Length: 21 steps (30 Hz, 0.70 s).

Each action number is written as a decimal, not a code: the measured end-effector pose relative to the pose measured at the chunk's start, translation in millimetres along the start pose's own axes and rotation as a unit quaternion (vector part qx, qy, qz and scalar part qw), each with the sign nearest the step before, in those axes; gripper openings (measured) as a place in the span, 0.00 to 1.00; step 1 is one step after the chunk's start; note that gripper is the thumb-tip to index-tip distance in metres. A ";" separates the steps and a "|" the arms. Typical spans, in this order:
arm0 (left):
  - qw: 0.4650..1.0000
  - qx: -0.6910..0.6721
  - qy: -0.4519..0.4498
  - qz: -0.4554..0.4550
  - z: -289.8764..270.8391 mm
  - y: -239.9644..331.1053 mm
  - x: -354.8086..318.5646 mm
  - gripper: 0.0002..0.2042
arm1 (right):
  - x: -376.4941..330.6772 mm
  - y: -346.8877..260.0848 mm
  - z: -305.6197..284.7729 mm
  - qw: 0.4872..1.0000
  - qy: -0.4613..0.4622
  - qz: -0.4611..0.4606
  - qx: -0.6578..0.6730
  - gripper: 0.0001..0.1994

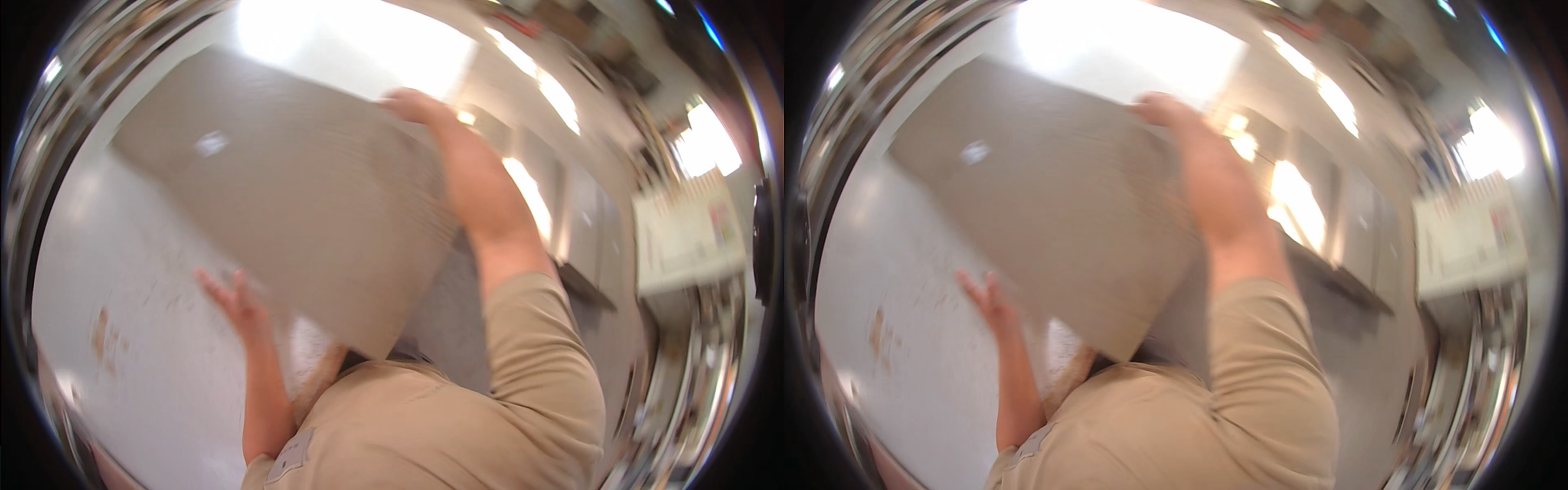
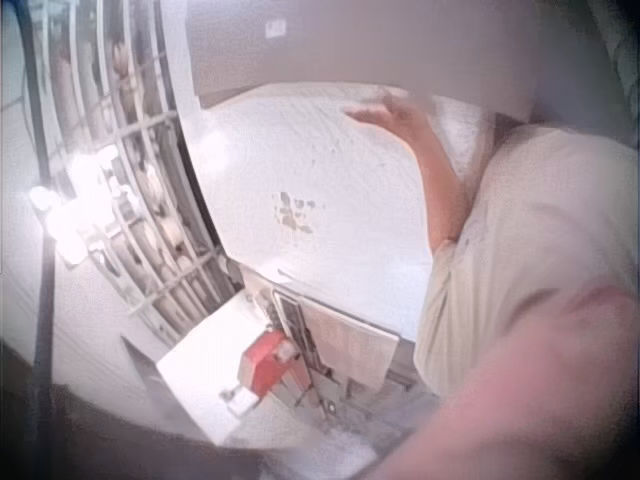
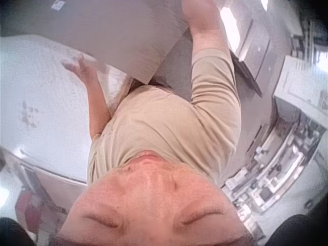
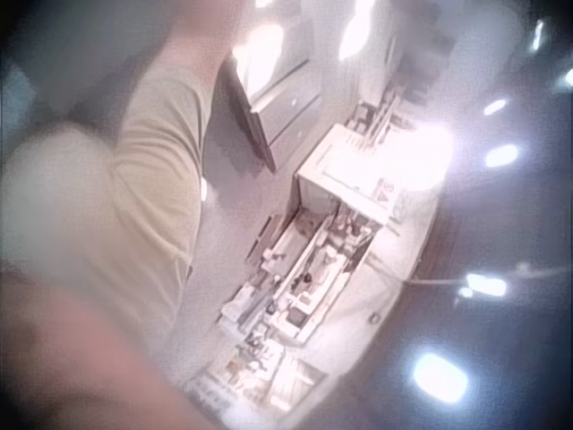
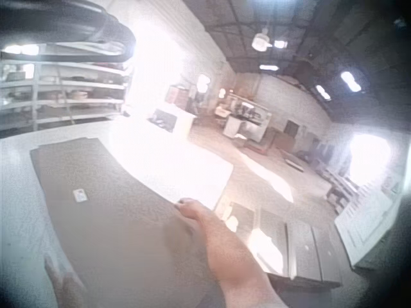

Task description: The person repeatedly picks up large flat panels from the floor and places them onto a workbench, then returns to the floor to retrieve more. The person handles the panels by hand, stacking them in a pile on the bench.

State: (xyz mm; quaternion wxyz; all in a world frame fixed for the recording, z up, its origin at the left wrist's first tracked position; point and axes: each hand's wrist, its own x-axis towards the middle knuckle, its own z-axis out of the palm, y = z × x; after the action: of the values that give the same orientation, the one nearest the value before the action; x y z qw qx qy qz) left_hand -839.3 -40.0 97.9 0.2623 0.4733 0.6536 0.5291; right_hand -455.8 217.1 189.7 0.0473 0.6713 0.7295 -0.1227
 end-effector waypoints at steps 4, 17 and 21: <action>0.996 -0.064 0.032 -0.046 25.5 -19.7 38.6 0.37 | 113.2 -27.1 48.2 0.998 0.037 -0.006 0.057 0.25; 1.000 -0.013 0.009 0.014 108.1 11.6 60.4 0.42 | 180.7 -45.7 31.8 0.989 0.134 0.027 0.063 0.26; 0.999 -0.036 0.013 0.000 110.0 7.9 57.0 0.42 | 175.5 -55.0 28.9 0.989 0.138 0.020 0.057 0.26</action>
State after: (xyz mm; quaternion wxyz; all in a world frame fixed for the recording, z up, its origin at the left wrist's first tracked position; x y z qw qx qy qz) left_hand -767.4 59.7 81.1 0.2706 0.4564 0.6374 0.5588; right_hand -529.7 376.1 127.1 -0.0899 0.6978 0.7072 -0.0698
